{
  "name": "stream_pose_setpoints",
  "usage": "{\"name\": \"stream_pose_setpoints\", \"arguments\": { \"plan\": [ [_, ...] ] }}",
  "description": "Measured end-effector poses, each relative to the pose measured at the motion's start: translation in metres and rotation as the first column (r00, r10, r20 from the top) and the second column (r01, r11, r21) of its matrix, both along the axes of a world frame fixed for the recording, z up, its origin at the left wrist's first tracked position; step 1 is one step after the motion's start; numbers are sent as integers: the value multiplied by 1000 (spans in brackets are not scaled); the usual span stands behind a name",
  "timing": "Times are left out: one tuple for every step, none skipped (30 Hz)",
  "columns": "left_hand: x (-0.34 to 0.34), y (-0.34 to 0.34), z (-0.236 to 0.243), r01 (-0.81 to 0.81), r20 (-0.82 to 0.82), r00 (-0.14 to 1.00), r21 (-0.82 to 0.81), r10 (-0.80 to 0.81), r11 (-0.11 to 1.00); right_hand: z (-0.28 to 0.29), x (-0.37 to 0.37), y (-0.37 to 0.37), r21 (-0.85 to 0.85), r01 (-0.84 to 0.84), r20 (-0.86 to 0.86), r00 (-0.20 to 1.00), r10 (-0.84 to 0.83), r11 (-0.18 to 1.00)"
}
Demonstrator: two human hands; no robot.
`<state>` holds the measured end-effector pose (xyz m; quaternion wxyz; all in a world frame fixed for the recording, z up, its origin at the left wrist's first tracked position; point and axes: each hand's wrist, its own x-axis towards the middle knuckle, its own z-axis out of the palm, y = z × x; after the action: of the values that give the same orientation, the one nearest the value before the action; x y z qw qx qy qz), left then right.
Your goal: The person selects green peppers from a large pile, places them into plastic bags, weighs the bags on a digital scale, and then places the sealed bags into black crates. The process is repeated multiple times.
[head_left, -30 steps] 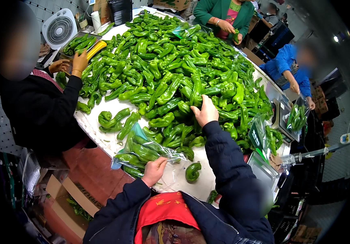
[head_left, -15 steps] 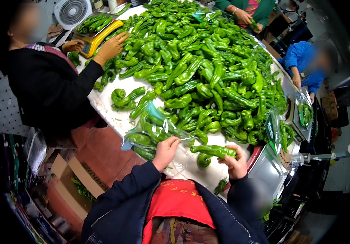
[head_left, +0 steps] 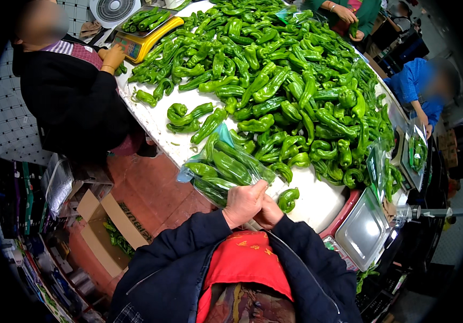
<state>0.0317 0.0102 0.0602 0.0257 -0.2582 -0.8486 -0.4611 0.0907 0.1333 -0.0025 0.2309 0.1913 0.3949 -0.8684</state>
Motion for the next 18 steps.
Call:
{"name": "stream_pose_setpoints", "arguments": {
  "plan": [
    [0, -1, 0, -4, 0, 1000, 3, 4, 1000, -15, -8, -2, 147, -101, -57, 992, 110, 984],
    [0, -2, 0, -6, -1, 1000, 5, 6, 1000, -26, -8, -2, 296, -159, -145, 967, 209, 942],
    [0, -3, -2, -14, -3, 1000, 26, 14, 1000, -32, -12, -4, 447, -184, -216, 927, 305, 875],
    [1, -4, -3, -11, 30, 1000, 40, 10, 999, -36, -11, -6, 587, -151, -315, 863, 396, 796],
    [2, -5, -4, -7, 61, 998, 53, 4, 999, -39, -10, -8, 708, -91, -387, 779, 493, 700],
    [2, -5, -5, -6, 92, 996, 68, -1, 998, -37, -12, -9, 805, -9, -430, 679, 594, 593],
    [1, -4, -17, -20, 120, 993, 150, 2, 988, -35, -13, -9, 873, 94, -441, 571, 693, 479],
    [1, -5, -22, -26, 173, 985, 164, -3, 986, -31, -11, -6, 891, 4, -353, 634, 688, 453],
    [-2, -7, -25, -30, 223, 975, 181, -11, 983, -14, -10, -3, 900, -85, -257, 687, 679, 427],
    [-3, -8, -29, -34, 272, 962, 201, -23, 979, 4, -8, 0, 899, -173, -156, 731, 664, 402],
    [-5, -9, -44, -34, 295, 955, 234, -37, 972, 17, -8, 2, 853, -233, -121, 783, 611, 467],
    [-9, -10, -44, 9, 274, 959, 236, -75, 972, 21, -6, 6, 833, -220, -111, 833, 542, 508],
    [-12, -9, -43, 26, 279, 957, 207, -84, 978, 24, -3, 10, 811, -201, -100, 878, 469, 549],
    [-14, -6, -41, 43, 284, 954, 178, -93, 983, 29, -1, 14, 789, -177, -87, 916, 392, 589],
    [-17, -5, -42, 55, 273, 957, 163, -99, 985, 43, 0, 18, 848, -9, -201, 920, 336, 531],
    [-19, -4, -42, 66, 262, 959, 147, -104, 987, 43, 1, 27, 875, 92, -257, 920, 295, 476],
    [-21, -2, -43, 76, 251, 962, 132, -107, 988, 42, 0, 37, 854, 145, -261, 950, 170, 500],
    [-24, 0, -45, 101, 244, 962, 106, -125, 989, 42, -2, 46, 830, 204, -260, 965, 36, 519]
  ]
}}
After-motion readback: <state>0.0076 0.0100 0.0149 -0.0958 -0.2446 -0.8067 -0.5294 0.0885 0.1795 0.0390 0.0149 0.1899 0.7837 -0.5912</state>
